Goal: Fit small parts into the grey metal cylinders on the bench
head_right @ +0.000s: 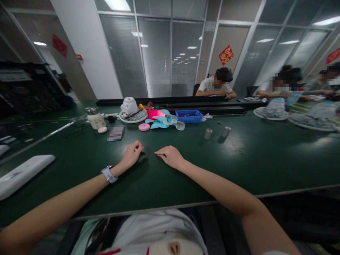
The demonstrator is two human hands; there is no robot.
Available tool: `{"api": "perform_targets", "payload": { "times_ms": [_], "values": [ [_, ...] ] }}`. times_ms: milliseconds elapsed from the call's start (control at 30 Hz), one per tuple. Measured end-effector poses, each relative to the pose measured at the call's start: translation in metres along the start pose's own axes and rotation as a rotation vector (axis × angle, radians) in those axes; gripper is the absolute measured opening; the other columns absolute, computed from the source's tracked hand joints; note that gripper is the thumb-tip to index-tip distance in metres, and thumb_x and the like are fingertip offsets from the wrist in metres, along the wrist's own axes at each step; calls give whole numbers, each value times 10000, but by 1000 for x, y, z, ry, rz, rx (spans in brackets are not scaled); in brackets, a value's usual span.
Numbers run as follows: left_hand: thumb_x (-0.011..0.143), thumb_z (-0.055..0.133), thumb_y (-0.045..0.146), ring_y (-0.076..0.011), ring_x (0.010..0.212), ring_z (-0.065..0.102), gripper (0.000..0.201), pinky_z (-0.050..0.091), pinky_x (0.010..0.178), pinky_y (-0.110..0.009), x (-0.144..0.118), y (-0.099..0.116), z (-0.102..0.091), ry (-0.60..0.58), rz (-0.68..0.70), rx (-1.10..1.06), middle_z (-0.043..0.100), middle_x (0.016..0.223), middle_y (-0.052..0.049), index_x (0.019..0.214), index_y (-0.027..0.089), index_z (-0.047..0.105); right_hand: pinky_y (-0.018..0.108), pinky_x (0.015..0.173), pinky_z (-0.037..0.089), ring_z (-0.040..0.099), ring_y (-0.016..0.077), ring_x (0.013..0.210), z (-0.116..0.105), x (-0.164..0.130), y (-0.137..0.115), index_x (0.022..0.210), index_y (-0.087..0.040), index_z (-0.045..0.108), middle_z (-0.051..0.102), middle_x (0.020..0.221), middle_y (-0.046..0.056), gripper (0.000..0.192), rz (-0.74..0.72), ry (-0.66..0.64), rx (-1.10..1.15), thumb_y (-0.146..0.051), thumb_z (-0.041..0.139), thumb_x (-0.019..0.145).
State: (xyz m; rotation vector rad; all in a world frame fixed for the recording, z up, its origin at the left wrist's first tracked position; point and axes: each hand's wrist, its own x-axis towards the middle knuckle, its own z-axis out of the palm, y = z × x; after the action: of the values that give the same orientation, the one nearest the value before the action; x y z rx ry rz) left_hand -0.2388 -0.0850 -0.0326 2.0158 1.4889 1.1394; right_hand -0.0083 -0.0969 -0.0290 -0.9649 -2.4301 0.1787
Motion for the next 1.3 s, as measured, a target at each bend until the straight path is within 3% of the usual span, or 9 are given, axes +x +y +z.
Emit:
{"api": "perform_targets", "payload": {
  "times_ms": [133,300,400,533,833,1300],
  "values": [
    [828,454,286,-176,719,498,149,354,682,-300,0,0,-1,-20,4,7,517,699,11,696,215,446,358,873,501,686,207,993,-32,-3,28,1097,-258,745,748,1080,30,290,99,150,-211,-135,557,913],
    [832,455,246,-170,741,505,138,362,686,-294,-1,1,-1,-31,-5,12,532,716,15,698,212,447,390,827,488,677,271,951,-90,-29,90,1124,-211,743,744,1068,92,300,447,445,-527,-208,518,927],
    [826,459,206,-166,721,500,127,363,667,-289,-3,5,-1,-39,-26,4,522,693,21,700,214,446,387,765,489,680,293,903,-108,-47,122,1131,-209,743,744,1042,113,309,627,479,-571,-251,527,914],
    [811,498,157,-166,747,522,89,386,687,-293,-5,9,0,7,-47,24,562,752,12,750,212,464,399,702,467,672,317,846,-110,-58,147,1128,-210,748,734,981,161,315,732,440,-547,-267,549,892],
    [839,485,131,-185,857,576,105,441,769,-314,-10,10,-1,-35,25,-5,640,868,-25,847,205,559,452,775,425,625,327,922,-112,-61,144,1080,-179,741,681,1006,199,334,769,567,-509,-253,479,887],
    [816,504,135,-181,823,586,103,446,741,-316,-6,4,2,-56,19,11,630,854,-22,866,197,568,369,804,460,662,256,907,-110,-64,151,1113,-252,734,742,1038,86,319,821,596,-542,-248,500,896]
  ]
}}
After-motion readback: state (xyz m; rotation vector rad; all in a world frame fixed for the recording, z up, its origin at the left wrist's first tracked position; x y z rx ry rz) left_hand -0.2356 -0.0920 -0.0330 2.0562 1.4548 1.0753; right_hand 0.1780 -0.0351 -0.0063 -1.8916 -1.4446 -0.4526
